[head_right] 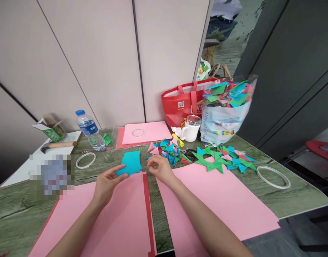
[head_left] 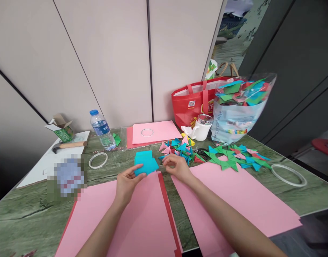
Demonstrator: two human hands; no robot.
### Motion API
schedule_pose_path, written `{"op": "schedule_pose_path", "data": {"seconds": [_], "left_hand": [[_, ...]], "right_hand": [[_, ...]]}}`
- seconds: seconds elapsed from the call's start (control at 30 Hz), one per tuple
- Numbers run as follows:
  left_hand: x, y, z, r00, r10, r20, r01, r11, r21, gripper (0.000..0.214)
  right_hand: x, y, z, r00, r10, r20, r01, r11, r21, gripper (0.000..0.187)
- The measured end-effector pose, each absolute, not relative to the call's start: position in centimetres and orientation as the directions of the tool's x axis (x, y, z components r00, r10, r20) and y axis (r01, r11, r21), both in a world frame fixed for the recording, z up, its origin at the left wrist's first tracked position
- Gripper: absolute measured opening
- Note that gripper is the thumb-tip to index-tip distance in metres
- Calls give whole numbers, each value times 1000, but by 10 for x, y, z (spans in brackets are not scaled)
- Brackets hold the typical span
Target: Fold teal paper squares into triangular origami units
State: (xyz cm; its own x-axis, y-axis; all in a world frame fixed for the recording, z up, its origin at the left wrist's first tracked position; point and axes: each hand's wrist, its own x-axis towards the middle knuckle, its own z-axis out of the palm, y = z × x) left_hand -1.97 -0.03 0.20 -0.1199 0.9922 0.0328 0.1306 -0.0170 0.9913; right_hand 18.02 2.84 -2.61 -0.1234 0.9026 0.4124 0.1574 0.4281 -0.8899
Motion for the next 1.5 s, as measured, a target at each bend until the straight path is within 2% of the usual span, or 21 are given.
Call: {"op": "schedule_pose_path", "data": {"seconds": [0.1, 0.17, 0.23, 0.3, 0.47, 0.7, 0.97, 1.17, 1.3, 1.43, 1.5], "left_hand": [[-20, 0, 6, -113, 993, 26, 125, -12, 992, 43], [-17, -2, 6, -37, 999, -10, 100, 14, 995, 42], [-13, -4, 3, 29, 999, -22, 93, 19, 996, 39], [-10, -7, 1, 69, 997, -21, 104, 13, 994, 37], [-9, -8, -3, 109, 994, -9, 120, -4, 993, 43], [-8, -7, -9, 117, 993, 16, 141, -32, 990, 46], [-7, -9, -7, 109, 994, 18, 151, -35, 988, 46], [-9, -9, -5, 142, 990, 19, 128, -37, 991, 54], [-15, -5, -2, 98, 994, 39, 65, -45, 997, 53], [-23, 2, 3, -96, 986, 137, -56, -142, 988, 38], [-24, 3, 5, -137, 980, 141, -49, -149, 988, 33]], "right_hand": [[184, 31, -23, -63, 938, 340, 54, 343, -938, 6], [179, 29, -22, -72, 960, 270, -40, 268, -963, 16], [172, 24, -22, -141, 963, 230, -16, 230, -973, 33], [164, 18, -25, -215, 957, 193, 24, 202, -979, 40], [153, 10, -31, -227, 963, 142, 15, 150, -989, 29], [150, 6, -33, -242, 962, 126, -23, 124, -992, 35], [151, 6, -32, -255, 951, 173, 44, 190, -981, 37], [157, 8, -25, -290, 944, 157, 16, 169, -986, 40], [165, 12, -19, -261, 955, 139, 28, 152, -988, 38], [173, 20, -20, -170, 975, 141, 49, 152, -987, 35], [174, 23, -23, -123, 979, 160, 44, 166, -985, 29]]}}
